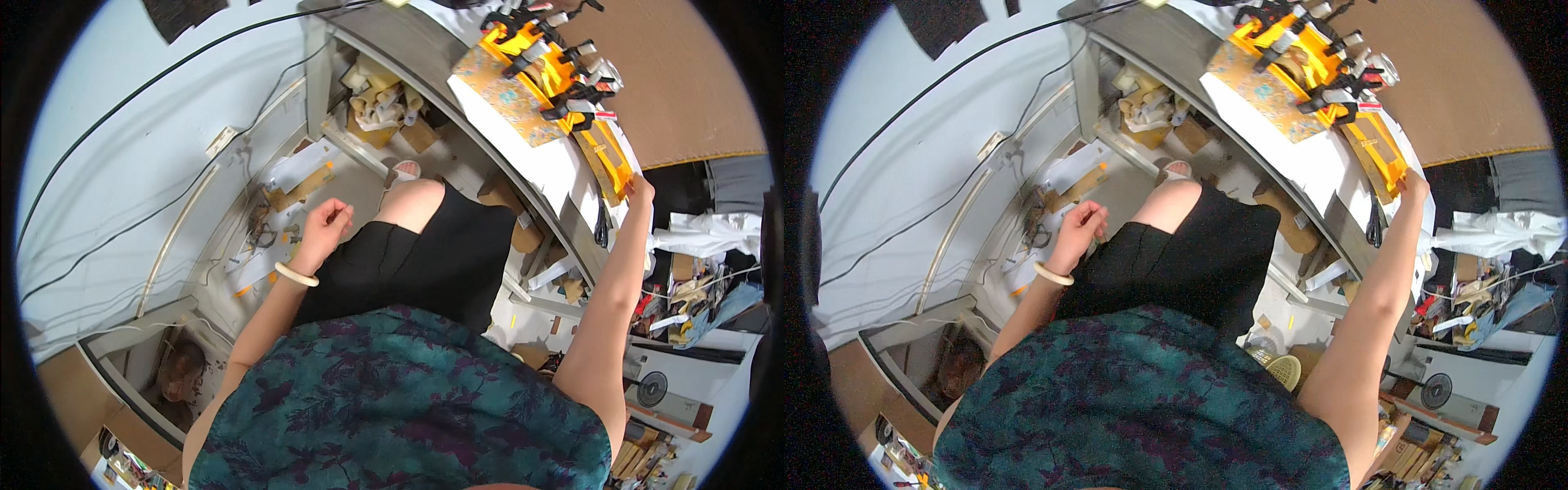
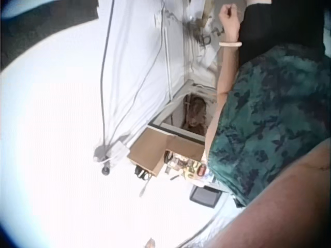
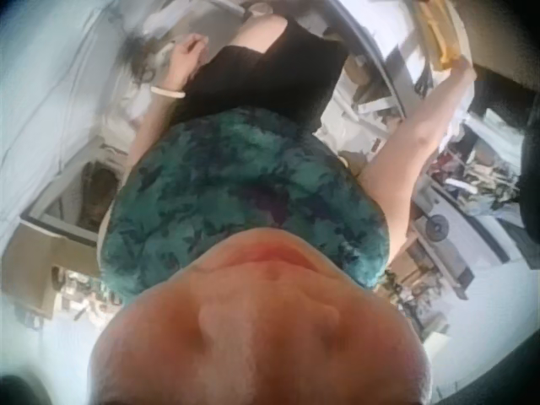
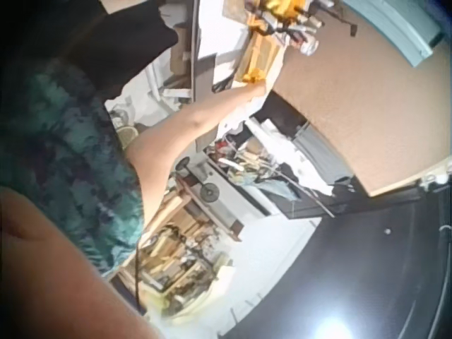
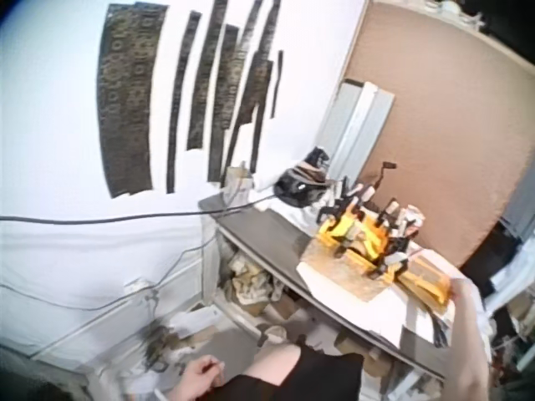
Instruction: The person places a printed image into a yellow frame, then secures it using multiple black clamps. They retrieve clamps from a nearby container, attach them to the frame edges, and later retrieve a backing board from a shelf to complete the assembly.
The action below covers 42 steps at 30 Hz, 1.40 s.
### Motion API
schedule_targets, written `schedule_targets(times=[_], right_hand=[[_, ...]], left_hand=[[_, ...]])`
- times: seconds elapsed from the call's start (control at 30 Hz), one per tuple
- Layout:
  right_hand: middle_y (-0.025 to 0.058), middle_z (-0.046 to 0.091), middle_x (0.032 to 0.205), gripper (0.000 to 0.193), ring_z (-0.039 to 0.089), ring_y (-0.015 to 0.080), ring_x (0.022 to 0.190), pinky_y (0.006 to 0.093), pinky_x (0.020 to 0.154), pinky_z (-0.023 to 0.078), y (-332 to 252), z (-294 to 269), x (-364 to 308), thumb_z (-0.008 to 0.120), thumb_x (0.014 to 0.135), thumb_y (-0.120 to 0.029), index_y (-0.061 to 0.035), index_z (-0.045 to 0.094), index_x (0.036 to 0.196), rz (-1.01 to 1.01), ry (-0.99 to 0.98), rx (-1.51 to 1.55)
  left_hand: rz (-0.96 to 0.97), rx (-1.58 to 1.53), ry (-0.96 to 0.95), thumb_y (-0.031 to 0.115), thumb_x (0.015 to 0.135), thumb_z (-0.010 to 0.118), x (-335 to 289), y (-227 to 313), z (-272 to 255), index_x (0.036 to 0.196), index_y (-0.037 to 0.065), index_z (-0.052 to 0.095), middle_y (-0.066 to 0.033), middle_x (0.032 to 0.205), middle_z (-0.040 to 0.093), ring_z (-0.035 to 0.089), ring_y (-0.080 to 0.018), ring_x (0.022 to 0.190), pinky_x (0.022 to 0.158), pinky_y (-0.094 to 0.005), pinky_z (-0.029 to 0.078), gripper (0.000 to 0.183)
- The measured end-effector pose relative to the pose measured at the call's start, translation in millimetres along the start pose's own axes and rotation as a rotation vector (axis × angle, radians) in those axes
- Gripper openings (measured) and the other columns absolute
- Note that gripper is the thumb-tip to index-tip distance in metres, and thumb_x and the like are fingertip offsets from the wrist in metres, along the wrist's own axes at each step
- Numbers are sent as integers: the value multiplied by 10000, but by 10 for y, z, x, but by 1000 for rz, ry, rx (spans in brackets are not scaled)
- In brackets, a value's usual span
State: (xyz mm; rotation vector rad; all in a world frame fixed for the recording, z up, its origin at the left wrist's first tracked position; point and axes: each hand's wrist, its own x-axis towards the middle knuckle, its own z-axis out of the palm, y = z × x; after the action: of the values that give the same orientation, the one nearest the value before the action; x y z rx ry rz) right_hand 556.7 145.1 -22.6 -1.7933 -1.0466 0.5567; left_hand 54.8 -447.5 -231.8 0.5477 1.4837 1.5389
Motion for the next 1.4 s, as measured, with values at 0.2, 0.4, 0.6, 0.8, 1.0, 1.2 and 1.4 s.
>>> schedule_targets(times=[0.2, 0.4, 0.6, 0.8, 1.0, 1.2, 1.4], right_hand=[[121, 735, 998, 175, 703, 232, 957, 349, 867, 538, -447, -254, -3344, 592, 874, -18, -20, 716, 997, -1240, 69, -40], [168, 712, 940, 165, 696, 360, 823, 418, 759, 557, 206, 980, -4442, 617, 858, -87, -40, 727, 971, -1138, -1086, -544], [198, 723, 1022, 353, 699, 331, 998, 422, 872, 546, 1453, 3235, -3327, 666, 861, -302, -29, 731, 1074, -844, -1295, -1202], [147, 717, 1067, 569, 717, 316, 945, 428, 823, 573, 2787, 4916, -2494, 691, 863, -404, -65, 599, 1311, -530, -1016, -1353], [199, 644, 1246, 499, 678, 382, 1052, 480, 782, 593, 3107, 5615, -2599, 615, 931, -367, -106, 550, 1351, -883, -937, -1364], [214, 728, 909, 427, 714, 387, 848, 494, 715, 562, 3457, 5074, -1724, 507, 1001, -365, -9, 734, 947, -1237, -730, -1459], [217, 723, 930, 476, 706, 383, 811, 477, 699, 562, 3751, 4151, -1749, 466, 1027, -414, -11, 715, 982, -928, -905, -1565]], left_hand=[[76, -127, 148, 169, 1002, 592, 52, 244, -297, 968, 58, 651, 14, 786, 618, 532, -67, 698, 663, -223, 439, 130], [-42, -255, 228, 145, 973, 609, 357, 275, -35, 991, 39, 646, -5, 815, 637, 579, -76, 739, 681, -229, 467, 114], [34, -165, 63, 103, 963, 603, 1096, 36, 712, 1048, 44, 631, -4, 870, 641, 580, -73, 777, 703, -230, 483, 108], [-14, 212, -28, 171, 900, 671, 1973, 55, 1238, 1055, -6, 611, -188, 866, 711, 714, -295, 774, 723, -390, 542, 242], [-73, 700, -277, 213, 852, 578, 2700, 29, 1142, 1055, -64, 608, -249, 891, 689, 684, -429, 842, 774, -517, 562, 345], [-23, 708, -401, 200, 843, 618, 2740, -84, 1092, 990, -57, 601, -245, 868, 693, 700, -412, 786, 695, -501, 578, 296], [123, 742, -332, 212, 847, 640, 2748, -399, 1239, 931, -51, 619, -216, 865, 685, 703, -388, 770, 662, -481, 584, 277]])
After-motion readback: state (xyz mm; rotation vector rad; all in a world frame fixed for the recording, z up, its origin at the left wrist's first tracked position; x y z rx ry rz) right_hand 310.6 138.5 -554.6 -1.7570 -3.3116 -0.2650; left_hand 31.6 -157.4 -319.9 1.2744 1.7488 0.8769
